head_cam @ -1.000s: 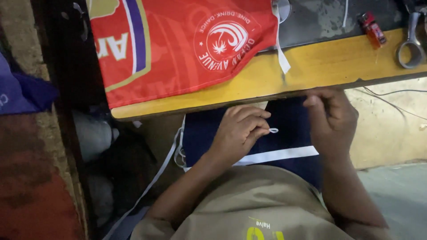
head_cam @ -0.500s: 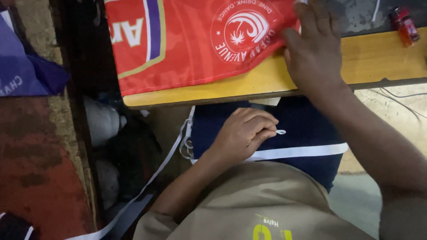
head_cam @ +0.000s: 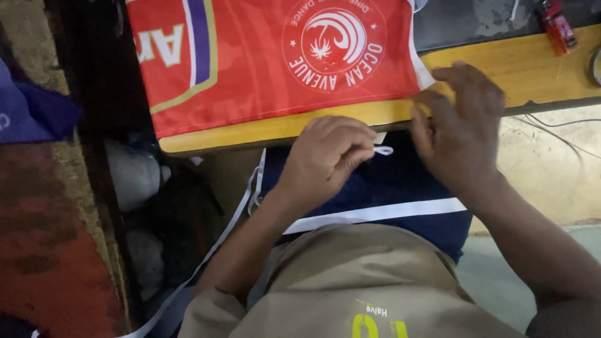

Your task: The person attaches a white drawstring to a red fabric bag by folding the edge, cutting the string, and sewing it in place with a sewing machine. They then switch to a purple fabric bag and begin preparing to attach another drawstring.

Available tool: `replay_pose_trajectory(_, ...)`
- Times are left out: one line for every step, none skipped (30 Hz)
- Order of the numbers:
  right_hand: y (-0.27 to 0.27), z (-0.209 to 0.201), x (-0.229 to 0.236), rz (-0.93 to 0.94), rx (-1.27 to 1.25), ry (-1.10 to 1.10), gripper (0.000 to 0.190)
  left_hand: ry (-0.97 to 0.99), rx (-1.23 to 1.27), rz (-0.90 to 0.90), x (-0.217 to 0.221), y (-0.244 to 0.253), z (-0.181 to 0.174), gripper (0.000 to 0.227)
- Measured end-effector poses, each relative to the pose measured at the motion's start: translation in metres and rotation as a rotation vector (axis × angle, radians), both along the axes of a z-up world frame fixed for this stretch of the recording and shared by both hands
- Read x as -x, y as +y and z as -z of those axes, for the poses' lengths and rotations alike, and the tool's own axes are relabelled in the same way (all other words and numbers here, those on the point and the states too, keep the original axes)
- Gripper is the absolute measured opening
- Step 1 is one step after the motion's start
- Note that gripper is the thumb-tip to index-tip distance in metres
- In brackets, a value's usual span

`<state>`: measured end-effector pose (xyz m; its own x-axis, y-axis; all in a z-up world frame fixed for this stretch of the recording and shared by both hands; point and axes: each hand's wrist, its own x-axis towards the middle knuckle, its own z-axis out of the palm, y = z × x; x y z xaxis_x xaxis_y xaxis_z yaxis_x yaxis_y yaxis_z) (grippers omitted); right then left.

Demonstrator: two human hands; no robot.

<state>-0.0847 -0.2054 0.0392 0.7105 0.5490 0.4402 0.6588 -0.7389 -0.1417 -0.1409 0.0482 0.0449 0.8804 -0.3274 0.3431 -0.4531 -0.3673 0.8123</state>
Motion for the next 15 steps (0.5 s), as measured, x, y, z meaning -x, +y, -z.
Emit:
replay_pose_trajectory(-0.001, -0.006, 0.001, 0.012, -0.063, 0.016, 0.013, -0.002, -0.012, -0.015, -0.003, 0.002, -0.004, 0.012)
replay_pose_trajectory(0.0, -0.009, -0.003, 0.014, -0.064, 0.018, 0.013, 0.0, -0.012, -0.013, -0.005, 0.002, -0.006, 0.012)
replay_pose_trajectory(0.001, -0.012, -0.006, 0.014, -0.126, 0.006, 0.015, -0.003, 0.001, -0.029, -0.007, 0.002, -0.008, 0.01)
replay_pose_trajectory(0.001, -0.015, -0.01, 0.014, -0.187, -0.006, 0.017, -0.006, 0.015, -0.045, -0.01, 0.001, -0.01, 0.009)
replay_pose_trajectory(0.001, -0.01, -0.017, 0.021, -0.186, -0.006, 0.017, -0.006, 0.016, -0.038, -0.011, 0.0, -0.011, 0.009)
replay_pose_trajectory(0.001, -0.006, -0.023, 0.037, -0.153, -0.02, 0.02, -0.021, 0.01, -0.036, -0.012, -0.001, -0.012, 0.009)
replay_pose_trajectory(0.001, -0.001, -0.03, 0.049, -0.119, -0.031, 0.025, -0.034, 0.003, -0.039, -0.012, -0.002, -0.012, 0.01)
replay_pose_trajectory(0.001, 0.002, -0.037, 0.05, -0.118, -0.028, 0.025, -0.032, 0.004, -0.038, -0.012, -0.003, -0.011, 0.01)
replay_pose_trajectory(0.002, 0.006, -0.044, 0.129, -0.19, 0.164, 0.019, -0.024, 0.01, -0.022, -0.012, -0.004, -0.01, 0.009)
replay_pose_trajectory(0.004, 0.011, -0.051, 0.206, -0.26, 0.359, 0.013, -0.017, 0.016, -0.005, -0.012, -0.004, -0.009, 0.009)
replay_pose_trajectory(0.006, 0.005, -0.054, 0.207, -0.26, 0.362, 0.013, -0.014, 0.016, -0.004, -0.011, -0.004, -0.008, 0.009)
replay_pose_trajectory(0.008, 0.0, -0.057, 0.313, -0.248, 0.584, 0.017, -0.009, 0.003, -0.026, -0.01, -0.003, -0.006, 0.009)
replay_pose_trajectory(0.01, -0.004, -0.059, 0.412, -0.232, 0.814, 0.025, 0.0, -0.008, -0.047, -0.008, -0.002, -0.004, 0.011)
replay_pose_trajectory(0.006, 0.0, -0.058, 0.415, -0.23, 0.821, 0.025, 0.007, -0.008, -0.046, -0.009, -0.001, -0.005, 0.011)
replay_pose_trajectory(0.002, 0.004, -0.058, 0.417, -0.195, 0.785, 0.025, -0.011, 0.004, -0.045, -0.011, 0.0, -0.007, 0.008)
